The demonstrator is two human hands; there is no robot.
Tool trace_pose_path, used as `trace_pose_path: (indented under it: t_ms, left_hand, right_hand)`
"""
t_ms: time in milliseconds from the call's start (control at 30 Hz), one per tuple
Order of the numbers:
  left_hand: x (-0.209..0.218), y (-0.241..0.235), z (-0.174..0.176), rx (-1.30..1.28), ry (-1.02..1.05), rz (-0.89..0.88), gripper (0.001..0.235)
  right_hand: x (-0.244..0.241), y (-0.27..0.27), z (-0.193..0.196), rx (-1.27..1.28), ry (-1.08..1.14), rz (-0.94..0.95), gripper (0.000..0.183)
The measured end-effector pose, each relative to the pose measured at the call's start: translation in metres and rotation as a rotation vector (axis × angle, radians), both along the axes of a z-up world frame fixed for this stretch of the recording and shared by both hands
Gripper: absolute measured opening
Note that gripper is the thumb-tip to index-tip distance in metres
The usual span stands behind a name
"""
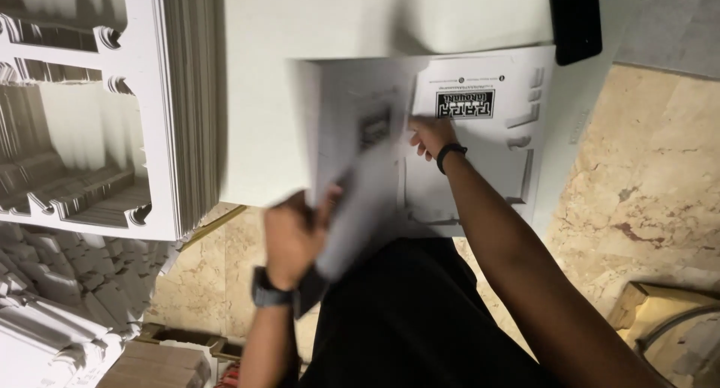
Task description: Removing the outer waste frames from die-cut cardboard sheets and stacking the finished products.
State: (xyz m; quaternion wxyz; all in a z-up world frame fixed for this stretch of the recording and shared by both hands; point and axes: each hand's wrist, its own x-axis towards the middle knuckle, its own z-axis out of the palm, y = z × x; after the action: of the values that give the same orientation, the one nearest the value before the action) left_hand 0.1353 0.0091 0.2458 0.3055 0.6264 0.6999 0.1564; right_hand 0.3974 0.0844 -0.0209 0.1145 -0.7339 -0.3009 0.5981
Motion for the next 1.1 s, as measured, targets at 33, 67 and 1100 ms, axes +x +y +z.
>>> trace_pose_path:
  t_ms: [33,67,1100]
  left_hand:
    - [-0.012,0.006,0.001,-0.111,-0.022,0.164,0.068]
    - [-0.016,0.011,0.004,-0.105,-0.021,0.155,0.068]
    - [0.009,0.003,-0.030,-0.128,-0.116,0.200,0.043]
  right_hand:
    - [-0.001,-0.002,0.009,0.018,0.062,-0.062,0.039]
    - [0.003,-0.010,0.011,0.024,0.063,-0.071,0.039]
    - [-0.005,0.002,0.089,-0.137,-0.122,0.200,0.035]
